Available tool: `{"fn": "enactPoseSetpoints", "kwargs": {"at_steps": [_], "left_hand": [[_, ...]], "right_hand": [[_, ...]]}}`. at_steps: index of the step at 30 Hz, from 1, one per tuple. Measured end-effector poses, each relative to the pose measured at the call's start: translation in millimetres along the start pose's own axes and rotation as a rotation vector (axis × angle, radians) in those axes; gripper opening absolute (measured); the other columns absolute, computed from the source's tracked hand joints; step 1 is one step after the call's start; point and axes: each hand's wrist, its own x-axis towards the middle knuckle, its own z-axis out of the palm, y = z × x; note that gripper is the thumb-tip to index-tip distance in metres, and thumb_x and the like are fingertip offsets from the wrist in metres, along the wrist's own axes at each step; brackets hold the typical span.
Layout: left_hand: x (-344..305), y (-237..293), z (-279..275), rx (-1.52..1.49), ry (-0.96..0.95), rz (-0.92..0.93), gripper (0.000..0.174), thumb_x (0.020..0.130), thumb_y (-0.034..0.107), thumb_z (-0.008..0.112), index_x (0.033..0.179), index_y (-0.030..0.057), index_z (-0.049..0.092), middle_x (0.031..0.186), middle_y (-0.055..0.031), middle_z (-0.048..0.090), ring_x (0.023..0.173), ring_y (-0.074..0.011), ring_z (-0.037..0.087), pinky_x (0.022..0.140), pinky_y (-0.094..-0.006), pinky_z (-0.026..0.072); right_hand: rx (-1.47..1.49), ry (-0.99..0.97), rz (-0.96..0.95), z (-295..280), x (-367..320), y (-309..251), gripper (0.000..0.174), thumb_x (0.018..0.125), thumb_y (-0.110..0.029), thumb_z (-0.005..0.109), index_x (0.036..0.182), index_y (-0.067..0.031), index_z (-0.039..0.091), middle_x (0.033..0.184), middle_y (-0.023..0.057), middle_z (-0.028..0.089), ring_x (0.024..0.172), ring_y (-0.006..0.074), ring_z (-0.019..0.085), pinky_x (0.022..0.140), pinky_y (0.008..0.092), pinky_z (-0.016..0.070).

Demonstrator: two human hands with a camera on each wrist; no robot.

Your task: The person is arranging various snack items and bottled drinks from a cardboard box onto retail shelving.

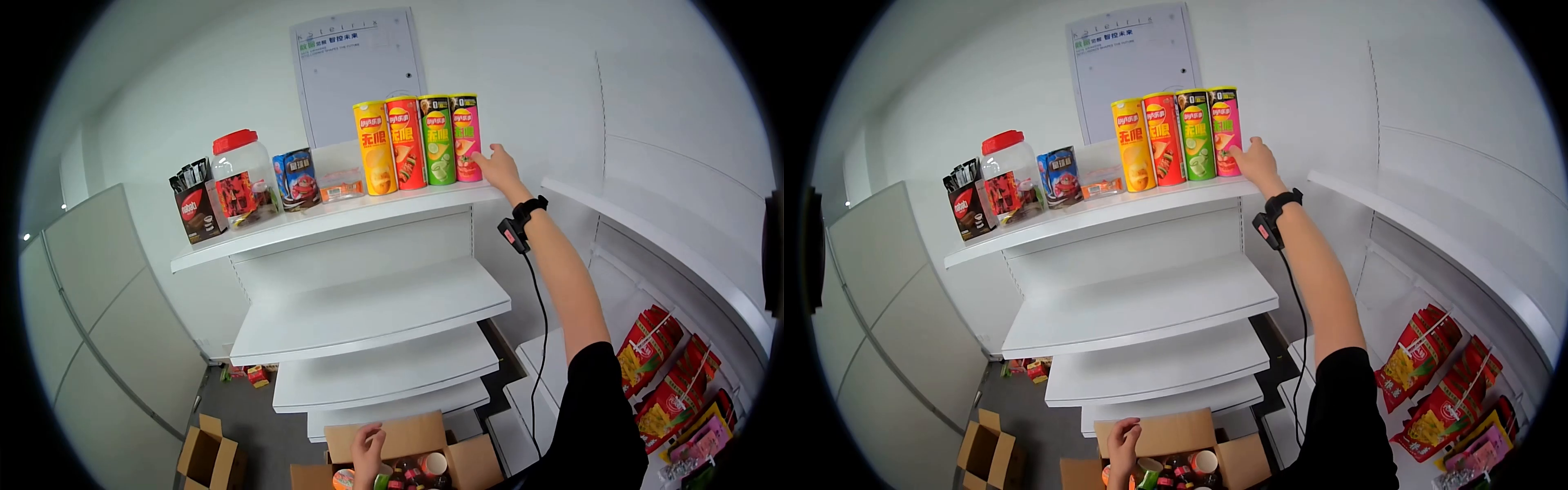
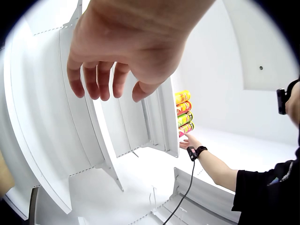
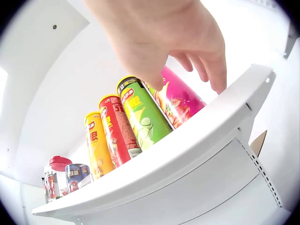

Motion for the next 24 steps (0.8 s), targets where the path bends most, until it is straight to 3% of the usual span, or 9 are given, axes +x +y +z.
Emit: {"fn": "enactPoseSetpoints", "kwargs": {"at_steps": [4,7,10,13,19,24], "left_hand": [[-9.5,-2.3,-1.8,0.035,-0.035,-0.024,0.023,0.087,0.009,0.063,0.108,0.0007,0.06,0.101,-0.0071,0.061,0.097,-0.0154,0.058,0.082,-0.0283,0.0477],[-9.9,-1.6,-0.2,0.071,-0.057,-0.038,0.023,0.087,0.01,0.062,0.108,0.0007,0.06,0.101,-0.0073,0.061,0.097,-0.0154,0.057,0.082,-0.0279,0.047],[-15.8,-3.2,0.5,0.102,-0.077,-0.062,0.023,0.088,0.011,0.062,0.109,0.0006,0.06,0.1,-0.0071,0.061,0.095,-0.0149,0.057,0.082,-0.0278,0.0466],[-19.0,-6.9,0.3,0.083,-0.101,-0.111,0.024,0.089,0.013,0.062,0.109,0.0004,0.06,0.1,-0.0057,0.061,0.094,-0.013,0.056,0.081,-0.0273,0.0466],[-30.4,-29.7,-23.2,0.081,-0.093,-0.16,0.023,0.09,0.012,0.06,0.109,-0.0017,0.059,0.098,-0.0058,0.062,0.09,-0.0109,0.056,0.077,-0.0253,0.047],[-50.1,-25.0,-33.9,0.13,-0.02,-0.224,0.022,0.09,0.01,0.059,0.108,-0.0025,0.058,0.097,-0.0059,0.062,0.087,-0.0089,0.056,0.074,-0.0233,0.0459]], "right_hand": [[0.116,0.039,-0.026,-11.7,-33.7,18.0,0.064,0.082,-0.044,0.061,0.121,0.0059,0.051,0.114,0.0261,0.06,0.109,0.0355,0.058,0.09,0.0384,0.0464],[0.293,0.079,-0.015,-18.5,-52.9,31.0,0.058,0.084,-0.043,0.061,0.119,0.0027,0.054,0.11,0.0204,0.063,0.104,0.0281,0.061,0.088,0.034,0.0472],[0.601,-0.067,0.221,-37.5,-89.1,30.8,0.049,0.087,-0.039,0.06,0.117,0.0001,0.056,0.109,0.0143,0.062,0.101,0.021,0.06,0.087,0.0312,0.0475],[0.83,-0.115,0.252,-41.8,-139.0,45.4,0.042,0.09,-0.035,0.057,0.115,-0.0009,0.056,0.108,0.0105,0.059,0.099,0.0176,0.058,0.085,0.0314,0.0481],[0.806,-0.364,0.515,-30.9,-248.0,94.9,0.043,0.094,-0.034,0.053,0.119,0.001,0.052,0.118,0.0148,0.056,0.106,0.0239,0.058,0.089,0.0355,0.0496],[0.802,-0.532,0.808,-9.9,-345.1,150.1,0.053,0.092,-0.042,0.054,0.12,0.0018,0.05,0.113,0.0153,0.058,0.102,0.0242,0.059,0.086,0.0347,0.0507]]}}
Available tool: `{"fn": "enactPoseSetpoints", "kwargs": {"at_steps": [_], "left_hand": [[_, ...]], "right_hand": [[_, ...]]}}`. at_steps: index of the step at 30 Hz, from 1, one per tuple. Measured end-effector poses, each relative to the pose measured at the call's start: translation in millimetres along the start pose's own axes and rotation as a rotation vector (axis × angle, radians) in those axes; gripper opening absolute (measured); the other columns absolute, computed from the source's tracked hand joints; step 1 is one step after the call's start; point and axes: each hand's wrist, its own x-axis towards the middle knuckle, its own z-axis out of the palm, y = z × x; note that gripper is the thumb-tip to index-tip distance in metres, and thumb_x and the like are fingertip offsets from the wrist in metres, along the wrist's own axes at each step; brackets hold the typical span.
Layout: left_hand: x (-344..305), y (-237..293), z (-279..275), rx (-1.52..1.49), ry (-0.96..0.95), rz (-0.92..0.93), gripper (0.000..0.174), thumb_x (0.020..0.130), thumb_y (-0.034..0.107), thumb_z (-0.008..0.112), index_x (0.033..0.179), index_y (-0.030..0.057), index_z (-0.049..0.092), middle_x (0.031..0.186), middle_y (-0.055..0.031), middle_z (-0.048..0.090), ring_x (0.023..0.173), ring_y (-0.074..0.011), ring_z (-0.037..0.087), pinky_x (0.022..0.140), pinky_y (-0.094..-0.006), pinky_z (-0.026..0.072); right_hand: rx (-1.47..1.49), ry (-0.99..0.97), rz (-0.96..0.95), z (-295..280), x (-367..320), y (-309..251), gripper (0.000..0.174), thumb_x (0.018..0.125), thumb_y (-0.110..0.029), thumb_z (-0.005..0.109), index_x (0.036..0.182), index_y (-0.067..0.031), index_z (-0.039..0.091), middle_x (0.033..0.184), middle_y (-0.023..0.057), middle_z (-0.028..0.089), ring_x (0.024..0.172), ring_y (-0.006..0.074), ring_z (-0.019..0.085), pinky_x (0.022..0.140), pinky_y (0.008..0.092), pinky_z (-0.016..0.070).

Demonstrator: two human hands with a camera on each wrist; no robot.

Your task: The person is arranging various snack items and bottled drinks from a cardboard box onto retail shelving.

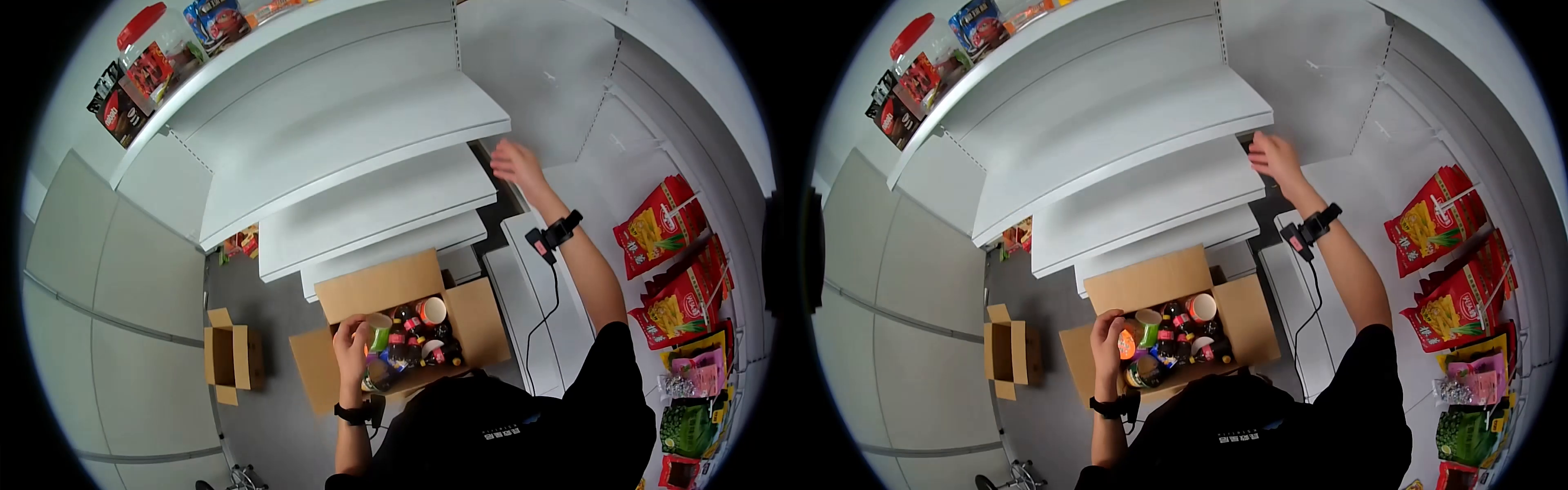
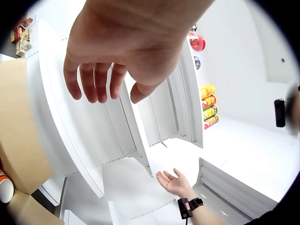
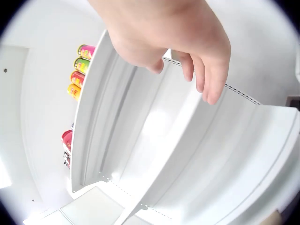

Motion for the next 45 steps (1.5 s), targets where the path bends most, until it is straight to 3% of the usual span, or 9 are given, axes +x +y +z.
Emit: {"fn": "enactPoseSetpoints", "kwargs": {"at_steps": [8,17,23,32,36,40,41,44,45], "left_hand": [[-29.4,-39.6,-35.9,-0.019,0.078,-0.134,0.022,0.091,0.011,0.057,0.109,-0.0022,0.058,0.098,-0.006,0.061,0.089,-0.0111,0.057,0.076,-0.024,0.0464],[-49.0,-80.1,-94.0,0.013,0.114,-0.27,0.024,0.092,0.015,0.058,0.109,-0.0019,0.059,0.099,-0.0049,0.062,0.089,-0.0109,0.056,0.077,-0.0247,0.0443],[-39.4,-84.2,-131.5,0.085,0.054,-0.322,0.025,0.093,0.019,0.055,0.109,0.0013,0.06,0.107,-0.0054,0.062,0.097,-0.0137,0.057,0.083,-0.0286,0.0459],[-25.7,-93.3,-164.9,0.207,-0.08,-0.34,0.023,0.093,0.019,0.055,0.108,0.0023,0.059,0.107,-0.0048,0.062,0.096,-0.0142,0.057,0.083,-0.0287,0.0458],[-21.7,-92.4,-176.9,0.249,-0.097,-0.34,0.022,0.093,0.018,0.055,0.108,0.0025,0.059,0.106,-0.0045,0.062,0.096,-0.014,0.057,0.083,-0.0286,0.0456],[-18.4,-83.2,-180.4,0.257,-0.064,-0.331,0.022,0.092,0.015,0.056,0.108,0.0006,0.059,0.104,-0.0048,0.062,0.093,-0.0128,0.057,0.082,-0.0275,0.045],[-17.7,-82.4,-180.1,0.254,-0.056,-0.329,0.022,0.091,0.014,0.057,0.108,-0.0005,0.059,0.103,-0.005,0.062,0.092,-0.0123,0.056,0.081,-0.027,0.0447],[-18.0,-83.2,-177.9,0.27,-0.06,-0.308,0.022,0.091,0.014,0.056,0.108,-0.0006,0.058,0.103,-0.0049,0.062,0.092,-0.0121,0.056,0.081,-0.0267,0.0444],[-18.5,-81.4,-174.3,0.289,-0.065,-0.298,0.021,0.091,0.013,0.056,0.108,-0.0005,0.058,0.102,-0.0048,0.062,0.092,-0.012,0.056,0.081,-0.0261,0.044]], "right_hand": [[0.196,-0.07,0.548,-6.3,-63.1,189.6,0.062,0.089,-0.045,0.056,0.122,0.0056,0.046,0.117,0.0194,0.055,0.105,0.0294,0.058,0.089,0.0395,0.0504],[0.324,0.144,0.997,23.5,-179.1,371.5,0.064,0.091,-0.043,0.052,0.131,0.005,0.038,0.131,0.0223,0.046,0.114,0.0357,0.051,0.096,0.0488,0.0456],[0.313,0.294,1.121,41.6,-241.7,413.2,0.063,0.091,-0.043,0.051,0.136,-0.0016,0.036,0.134,0.0227,0.044,0.111,0.0355,0.054,0.091,0.051,0.0482],[0.4,0.184,1.245,101.9,-305.9,453.6,0.061,0.087,-0.034,0.058,0.135,-0.003,0.036,0.13,0.0208,0.044,0.11,0.037,0.053,0.09,0.0514,0.0485],[0.379,0.206,1.294,130.9,-315.3,472.9,0.051,0.087,-0.027,0.059,0.131,-0.0093,0.039,0.125,0.0197,0.045,0.108,0.0375,0.053,0.087,0.0537,0.0488],[0.371,0.324,1.329,159.1,-318.9,495.9,0.053,0.088,-0.03,0.059,0.135,-0.0198,0.038,0.135,0.0125,0.04,0.106,0.035,0.054,0.083,0.0508,0.0513],[0.384,0.335,1.319,164.0,-320.6,498.5,0.052,0.087,-0.032,0.059,0.134,-0.0222,0.039,0.138,0.005,0.038,0.103,0.033,0.056,0.081,0.0473,0.0523],[0.49,0.304,1.212,171.8,-326.3,527.9,0.053,0.086,-0.029,0.062,0.133,-0.0217,0.039,0.136,0.009,0.032,0.101,0.0349,0.056,0.084,0.05,0.0508],[0.52,0.328,1.209,176.0,-326.3,532.1,0.049,0.085,-0.03,0.063,0.13,-0.024,0.044,0.135,0.0053,0.033,0.1,0.0335,0.056,0.083,0.0494,0.0504]]}}
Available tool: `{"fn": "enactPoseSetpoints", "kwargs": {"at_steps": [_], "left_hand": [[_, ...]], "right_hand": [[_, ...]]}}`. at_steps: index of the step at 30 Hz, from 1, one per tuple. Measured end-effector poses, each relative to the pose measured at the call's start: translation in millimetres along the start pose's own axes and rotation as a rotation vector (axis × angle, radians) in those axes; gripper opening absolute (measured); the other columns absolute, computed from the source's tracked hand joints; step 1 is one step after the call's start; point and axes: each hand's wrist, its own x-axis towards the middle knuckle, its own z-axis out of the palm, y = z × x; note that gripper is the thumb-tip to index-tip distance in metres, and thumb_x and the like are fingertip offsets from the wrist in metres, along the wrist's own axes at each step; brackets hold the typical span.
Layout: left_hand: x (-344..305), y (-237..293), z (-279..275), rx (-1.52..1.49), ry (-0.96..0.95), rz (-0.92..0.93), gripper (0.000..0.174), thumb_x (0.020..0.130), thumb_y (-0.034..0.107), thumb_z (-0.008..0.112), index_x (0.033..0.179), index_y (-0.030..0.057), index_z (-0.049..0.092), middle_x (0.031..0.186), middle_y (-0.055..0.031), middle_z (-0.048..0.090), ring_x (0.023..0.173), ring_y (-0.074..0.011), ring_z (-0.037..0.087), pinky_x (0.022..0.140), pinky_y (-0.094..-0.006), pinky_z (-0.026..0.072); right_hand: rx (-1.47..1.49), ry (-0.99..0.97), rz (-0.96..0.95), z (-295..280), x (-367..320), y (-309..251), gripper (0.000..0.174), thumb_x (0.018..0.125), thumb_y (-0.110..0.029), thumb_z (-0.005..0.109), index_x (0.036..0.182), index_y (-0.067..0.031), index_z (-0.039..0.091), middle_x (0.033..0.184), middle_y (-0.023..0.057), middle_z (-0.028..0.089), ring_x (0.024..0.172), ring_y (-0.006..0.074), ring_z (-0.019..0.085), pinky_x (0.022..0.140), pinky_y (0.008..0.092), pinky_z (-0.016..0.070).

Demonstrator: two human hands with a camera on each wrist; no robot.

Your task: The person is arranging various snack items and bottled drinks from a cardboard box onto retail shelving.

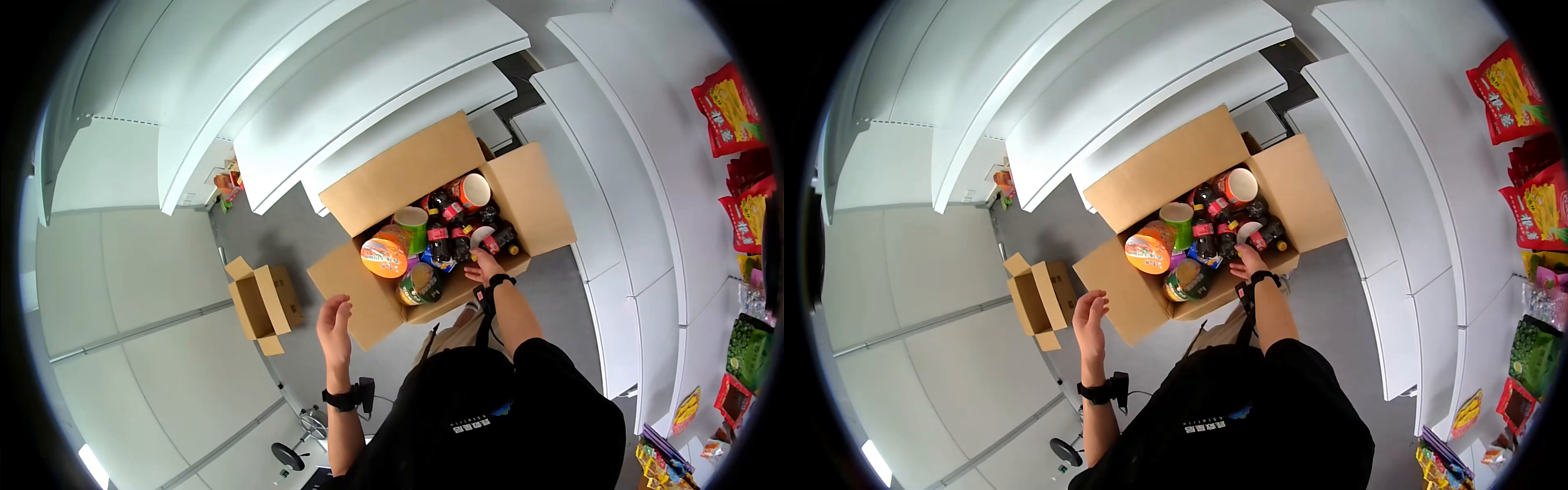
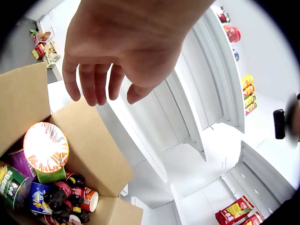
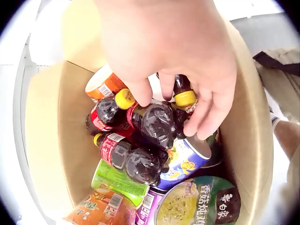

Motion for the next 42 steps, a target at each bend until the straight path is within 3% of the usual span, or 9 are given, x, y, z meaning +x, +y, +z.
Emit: {"fn": "enactPoseSetpoints", "kwargs": {"at_steps": [7,11,14,18,21,33,37,39,42], "left_hand": [[0.7,0.4,4.2,0.009,-0.022,0.001,0.02,0.092,0.012,0.055,0.107,-0.0006,0.058,0.102,-0.0052,0.062,0.092,-0.0128,0.057,0.082,-0.0261,0.0445],[0.2,-3.6,2.6,-0.037,-0.038,0.013,0.019,0.093,0.013,0.054,0.107,0.0007,0.059,0.103,-0.005,0.062,0.093,-0.0132,0.058,0.082,-0.027,0.0452],[1.0,-9.7,5.3,-0.061,-0.065,0.022,0.02,0.093,0.015,0.054,0.107,0.0026,0.059,0.105,-0.0047,0.062,0.094,-0.0141,0.058,0.082,-0.0282,0.046],[4.6,-10.6,12.6,-0.123,-0.09,0.036,0.02,0.093,0.015,0.054,0.107,0.0015,0.059,0.105,-0.0056,0.063,0.094,-0.0149,0.059,0.082,-0.0286,0.0469],[5.9,-4.4,17.0,-0.182,-0.101,0.035,0.021,0.093,0.015,0.054,0.107,0.0008,0.06,0.104,-0.0062,0.063,0.095,-0.0151,0.059,0.082,-0.0289,0.0474],[17.7,-25.6,49.5,-0.354,-0.314,0.093,0.018,0.092,0.012,0.058,0.106,0.0013,0.059,0.097,-0.0023,0.061,0.091,-0.0102,0.056,0.08,-0.025,0.0453],[33.2,-12.0,69.7,-0.235,-0.388,0.21,0.028,0.086,0.015,0.065,0.11,0.0012,0.057,0.099,-0.0064,0.061,0.095,-0.0156,0.058,0.084,-0.0277,0.0451],[27.7,17.6,74.9,-0.182,-0.49,0.292,0.055,0.079,0.013,0.072,0.127,0.0022,0.046,0.116,-0.0108,0.053,0.104,-0.0196,0.055,0.089,-0.0323,0.0461],[28.3,34.4,90.2,-0.089,-0.557,0.548,0.074,0.075,0.009,0.074,0.138,0.0043,0.035,0.127,-0.0129,0.045,0.11,-0.0211,0.052,0.091,-0.034,0.0469]], "right_hand": [[0.284,0.016,0.051,5.7,15.2,4.0,0.037,0.086,-0.032,0.063,0.119,-0.0224,0.051,0.116,0.003,0.05,0.096,0.028,0.055,0.082,0.0454,0.0499],[0.065,0.113,-0.015,6.6,1.8,7.3,0.033,0.086,-0.036,0.059,0.116,-0.0228,0.055,0.101,0.0019,0.052,0.073,0.0176,0.055,0.069,0.0362,0.0505],[-0.384,0.171,-0.267,9.6,-24.6,6.6,0.029,0.083,-0.03,0.059,0.106,-0.0128,0.06,0.079,0.0078,0.06,0.075,0.0249,0.059,0.07,0.0377,0.0506],[-0.907,0.66,-0.807,-7.4,-31.1,11.8,0.02,0.084,-0.02,0.054,0.1,-0.0106,0.061,0.096,0.0184,0.065,0.094,0.0408,0.059,0.084,0.0485,0.0448],[-1.002,0.778,-0.866,-31.2,-42.1,-9.2,0.015,0.087,-0.025,0.055,0.096,-0.0157,0.063,0.097,0.0139,0.066,0.093,0.0356,0.061,0.08,0.0437,0.0483],[-1.231,0.275,-0.933,-14.3,-208.7,-97.6,0.018,0.087,-0.026,0.058,0.096,-0.0107,0.065,0.09,0.0133,0.067,0.085,0.0297,0.064,0.076,0.0376,0.0492],[-1.329,0.061,-1.055,38.9,-299.5,-114.7,0.017,0.088,-0.024,0.057,0.097,-0.0094,0.062,0.083,0.0099,0.064,0.074,0.0229,0.06,0.068,0.034,0.0467],[-1.313,-0.052,-1.1,55.1,-323.0,-124.6,0.016,0.089,-0.023,0.057,0.096,-0.009,0.062,0.08,0.0078,0.063,0.069,0.019,0.057,0.064,0.0329,0.0452],[-1.099,-0.279,-0.882,95.0,-383.8,-137.4,0.019,0.093,-0.025,0.054,0.093,-0.0066,0.059,0.075,0.0006,0.056,0.064,0.0088,0.049,0.057,0.0252,0.0392]]}}
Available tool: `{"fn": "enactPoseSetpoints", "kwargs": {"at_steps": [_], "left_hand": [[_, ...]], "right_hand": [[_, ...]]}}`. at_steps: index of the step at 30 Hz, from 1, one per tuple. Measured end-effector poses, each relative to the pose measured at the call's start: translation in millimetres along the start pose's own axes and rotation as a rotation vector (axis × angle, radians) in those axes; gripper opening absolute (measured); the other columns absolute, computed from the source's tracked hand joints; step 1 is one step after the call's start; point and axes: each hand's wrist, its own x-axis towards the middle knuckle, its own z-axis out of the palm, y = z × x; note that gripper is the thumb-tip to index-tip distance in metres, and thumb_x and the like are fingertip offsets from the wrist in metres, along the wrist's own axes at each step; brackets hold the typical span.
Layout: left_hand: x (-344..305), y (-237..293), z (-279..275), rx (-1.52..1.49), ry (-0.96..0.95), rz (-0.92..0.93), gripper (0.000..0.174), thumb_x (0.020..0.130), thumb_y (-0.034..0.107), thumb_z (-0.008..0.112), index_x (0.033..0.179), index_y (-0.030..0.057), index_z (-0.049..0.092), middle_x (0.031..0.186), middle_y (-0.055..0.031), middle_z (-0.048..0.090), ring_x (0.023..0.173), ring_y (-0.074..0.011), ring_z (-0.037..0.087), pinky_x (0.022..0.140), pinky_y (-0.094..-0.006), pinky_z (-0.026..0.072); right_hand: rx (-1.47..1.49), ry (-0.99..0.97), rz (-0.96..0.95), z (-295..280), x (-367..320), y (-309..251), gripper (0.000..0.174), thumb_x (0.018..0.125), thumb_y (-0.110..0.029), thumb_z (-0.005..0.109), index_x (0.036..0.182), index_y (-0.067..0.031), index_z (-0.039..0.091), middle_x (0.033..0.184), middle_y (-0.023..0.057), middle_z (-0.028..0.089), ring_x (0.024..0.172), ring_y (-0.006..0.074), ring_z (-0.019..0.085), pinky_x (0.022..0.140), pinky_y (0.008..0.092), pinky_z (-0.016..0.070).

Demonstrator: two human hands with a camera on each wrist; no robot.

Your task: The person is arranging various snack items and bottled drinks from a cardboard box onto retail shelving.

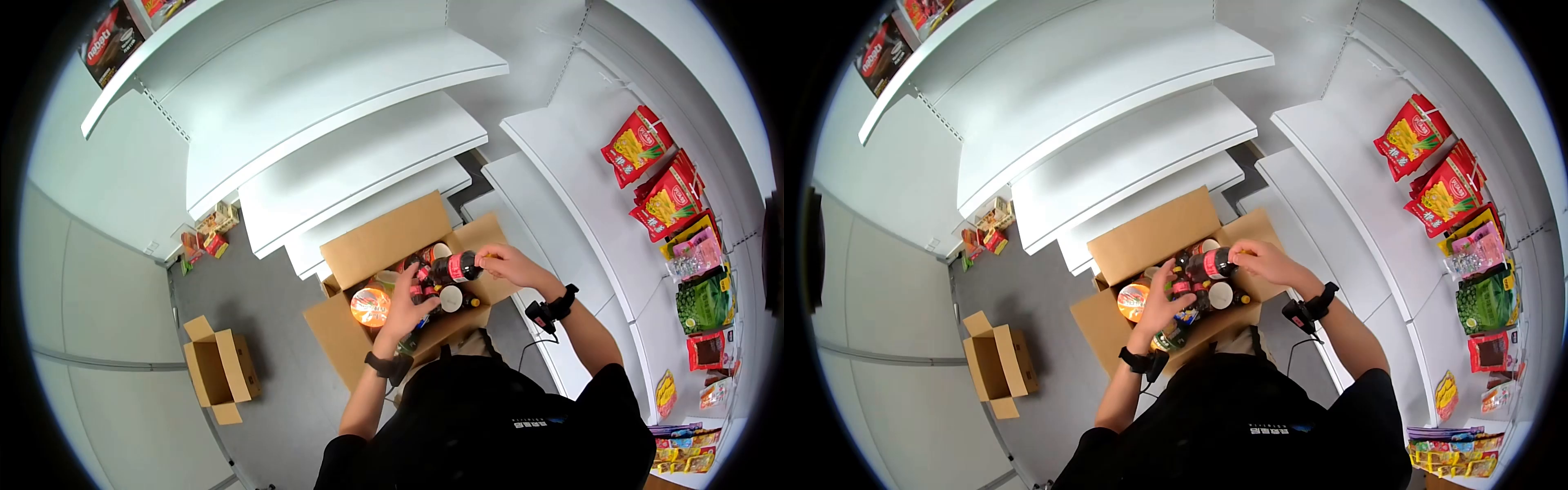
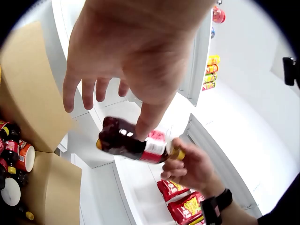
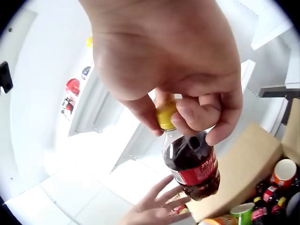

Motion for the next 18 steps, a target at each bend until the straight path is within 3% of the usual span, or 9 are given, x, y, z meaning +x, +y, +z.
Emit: {"fn": "enactPoseSetpoints", "kwargs": {"at_steps": [1,5,6,10,15,18], "left_hand": [[6.2,12.7,3.6,0.017,-0.025,0.052,0.08,0.074,0.007,0.075,0.141,0.005,0.031,0.129,-0.0134,0.043,0.111,-0.0212,0.051,0.092,-0.034,0.0473],[20.9,30.8,12.5,-0.241,-0.128,0.001,0.078,0.074,0.0,0.073,0.14,0.0048,0.032,0.126,-0.0113,0.047,0.107,-0.0179,0.055,0.089,-0.0299,0.0472],[21.7,42.1,13.8,-0.412,-0.128,-0.029,0.076,0.075,0.0,0.073,0.139,0.0047,0.034,0.122,-0.0099,0.052,0.101,-0.0165,0.058,0.088,-0.0292,0.0473],[27.4,61.3,5.5,-0.391,-0.169,-0.011,0.072,0.075,0.0,0.073,0.137,0.0023,0.036,0.119,-0.009,0.055,0.099,-0.0161,0.059,0.088,-0.0296,0.0473],[34.1,72.7,-2.1,-0.69,-0.248,0.004,0.06,0.08,0.001,0.067,0.134,-0.0001,0.039,0.116,-0.0094,0.056,0.099,-0.0177,0.059,0.088,-0.032,0.048],[41.6,74.9,-11.9,-0.775,-0.315,-0.036,0.057,0.082,0.015,0.059,0.133,-0.0002,0.038,0.111,-0.0113,0.057,0.097,-0.0199,0.059,0.086,-0.0329,0.0491]], "right_hand": [[0.115,-0.058,0.027,-2.8,-1.5,-17.5,0.02,0.094,-0.025,0.053,0.093,-0.0064,0.059,0.075,-0.0007,0.055,0.064,0.0073,0.049,0.056,0.0235,0.0383],[0.102,-0.005,-0.03,-4.2,-14.6,-87.6,0.02,0.095,-0.026,0.052,0.094,-0.0065,0.058,0.075,-0.0026,0.05,0.059,0.0044,0.043,0.054,0.0199,0.0374],[0.093,0.015,-0.033,-5.2,-15.9,-96.2,0.02,0.095,-0.025,0.051,0.095,-0.0059,0.058,0.072,-0.003,0.049,0.057,0.0039,0.042,0.054,0.0197,0.038],[0.172,0.123,-0.042,-7.2,-16.2,-122.7,0.022,0.095,-0.025,0.051,0.097,-0.0047,0.058,0.073,-0.0027,0.048,0.053,0.0028,0.038,0.053,0.0177,0.0368],[0.187,0.041,-0.168,-13.8,-3.3,-139.4,0.027,0.093,-0.023,0.055,0.113,-0.004,0.054,0.077,-0.0029,0.049,0.059,0.0037,0.042,0.058,0.0203,0.0393],[0.174,0.042,-0.275,-9.8,-0.4,-151.1,0.034,0.091,-0.021,0.06,0.119,-0.0028,0.052,0.079,-0.0021,0.053,0.063,0.0047,0.045,0.061,0.021,0.0402]]}}
